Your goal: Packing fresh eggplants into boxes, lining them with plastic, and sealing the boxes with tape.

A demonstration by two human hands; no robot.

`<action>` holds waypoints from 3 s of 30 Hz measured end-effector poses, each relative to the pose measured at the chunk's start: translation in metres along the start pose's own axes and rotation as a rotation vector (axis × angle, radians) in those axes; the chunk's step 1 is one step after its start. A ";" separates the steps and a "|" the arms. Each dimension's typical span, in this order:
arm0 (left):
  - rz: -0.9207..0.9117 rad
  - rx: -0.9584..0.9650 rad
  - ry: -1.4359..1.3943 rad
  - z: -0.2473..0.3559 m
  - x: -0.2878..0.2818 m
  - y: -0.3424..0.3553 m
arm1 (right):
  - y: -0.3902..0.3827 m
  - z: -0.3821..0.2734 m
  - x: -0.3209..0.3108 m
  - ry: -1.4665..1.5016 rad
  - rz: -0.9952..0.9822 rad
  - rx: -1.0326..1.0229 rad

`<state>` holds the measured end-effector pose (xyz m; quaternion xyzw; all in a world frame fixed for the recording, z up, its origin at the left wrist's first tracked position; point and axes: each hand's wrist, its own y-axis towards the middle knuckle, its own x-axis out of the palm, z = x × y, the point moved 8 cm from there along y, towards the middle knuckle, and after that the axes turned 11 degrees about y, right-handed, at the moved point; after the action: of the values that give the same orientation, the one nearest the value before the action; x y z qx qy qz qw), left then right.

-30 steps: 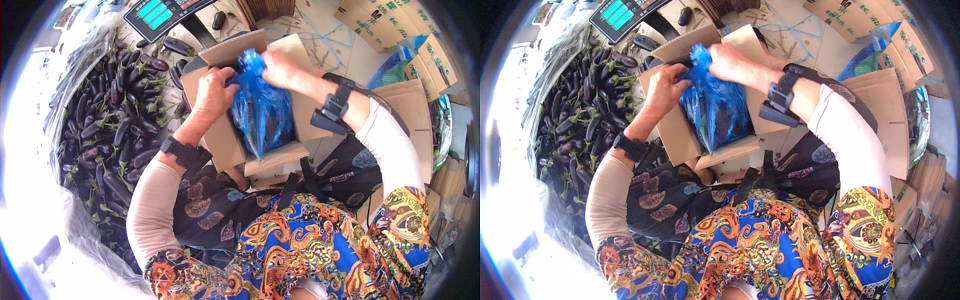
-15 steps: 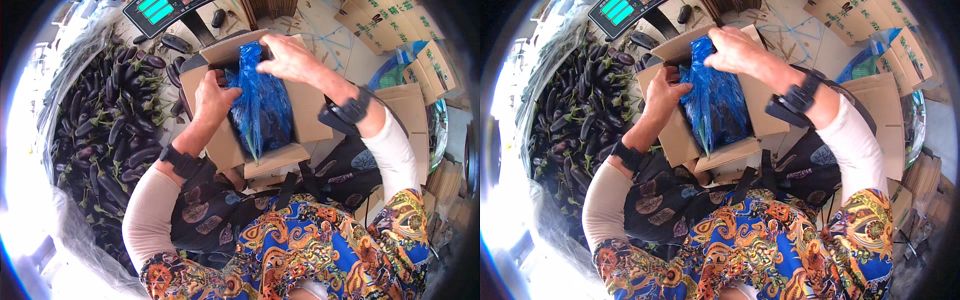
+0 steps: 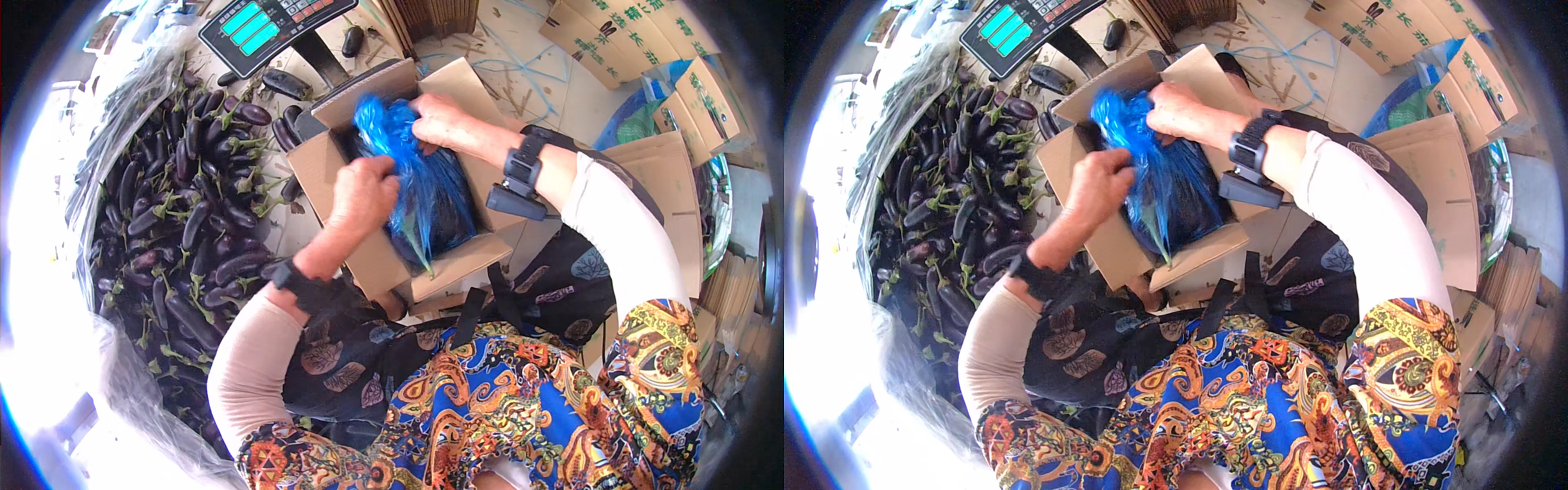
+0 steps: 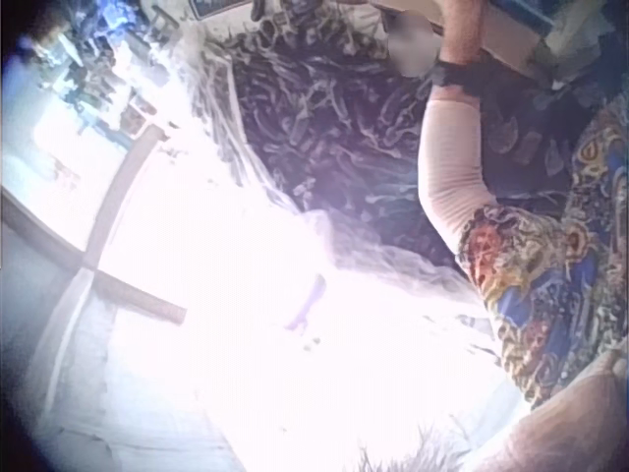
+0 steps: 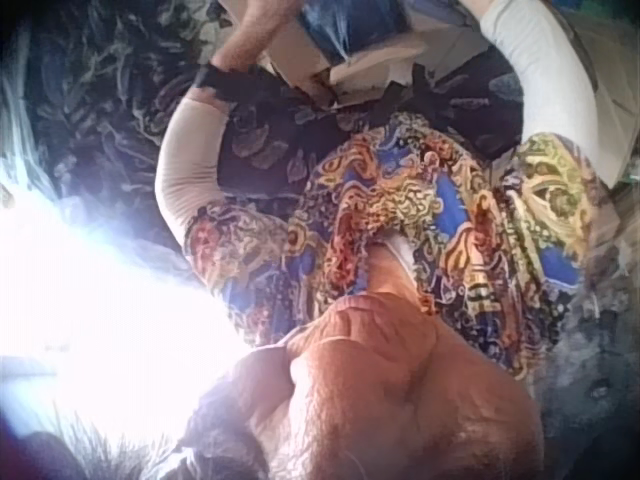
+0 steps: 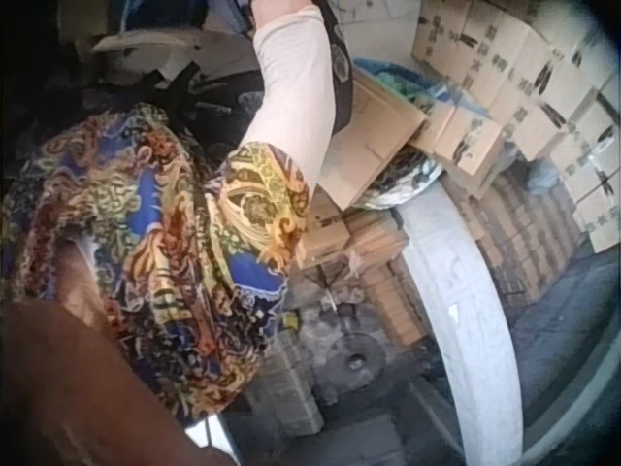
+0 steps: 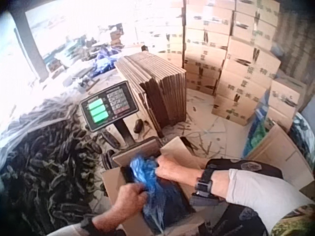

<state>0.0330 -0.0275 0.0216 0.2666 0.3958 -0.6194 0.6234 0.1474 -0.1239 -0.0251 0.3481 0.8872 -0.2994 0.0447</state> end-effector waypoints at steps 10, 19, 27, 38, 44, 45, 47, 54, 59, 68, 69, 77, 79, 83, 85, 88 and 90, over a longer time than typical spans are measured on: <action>-0.011 0.293 0.431 0.069 0.052 -0.031 | -0.027 -0.075 0.057 -0.619 -0.215 -0.543; -0.719 0.193 0.737 0.097 -0.015 -0.031 | -0.090 -0.045 0.065 -0.363 -0.215 -1.178; 0.282 0.343 0.387 0.035 -0.075 0.025 | -0.118 -0.036 0.082 -1.013 -0.036 -1.152; 0.117 0.334 0.341 0.022 -0.021 0.013 | -0.125 -0.045 0.063 -0.931 -0.138 -0.966; 0.033 0.393 0.428 0.028 -0.016 -0.004 | -0.202 -0.035 0.040 -0.746 -0.780 -0.575; 0.030 0.396 0.420 0.028 -0.012 -0.006 | -0.203 -0.024 0.048 -0.682 -0.756 -0.505; 0.102 0.449 0.486 0.031 -0.005 -0.014 | -0.189 -0.011 0.055 -0.801 -0.517 -0.617; 0.016 0.385 0.587 0.020 0.011 -0.021 | -0.140 -0.021 0.051 -0.469 -0.316 -0.566; -0.063 0.432 0.550 0.019 0.015 -0.017 | -0.105 0.004 0.036 -0.424 -0.233 -0.283; -0.085 0.411 0.532 0.015 0.022 -0.024 | -0.142 -0.038 0.004 -0.803 0.303 -0.716; -0.094 0.411 0.546 0.015 0.022 -0.025 | -0.144 -0.040 -0.018 -0.741 0.419 -0.690; -0.138 0.368 0.529 0.018 0.022 -0.022 | -0.120 -0.039 0.031 -0.481 -0.006 -0.832; -0.121 0.390 0.450 0.017 0.022 -0.020 | -0.094 -0.031 0.044 -0.543 -0.087 -0.718; -0.071 0.433 0.446 0.021 0.022 -0.027 | -0.097 0.006 0.042 -0.874 -0.334 -0.331; -0.075 0.417 0.460 0.021 0.023 -0.027 | -0.114 -0.006 0.047 -0.856 -0.291 -0.627; -0.076 0.433 0.465 0.018 0.022 -0.025 | -0.110 -0.011 0.050 -1.001 -0.325 -0.644; -0.051 0.451 0.461 0.019 0.024 -0.024 | -0.128 -0.029 0.043 -0.961 -0.265 -0.830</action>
<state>0.0105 -0.0588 0.0159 0.5214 0.3857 -0.6302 0.4268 0.0367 -0.1561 0.0507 0.0165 0.8458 -0.0568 0.5301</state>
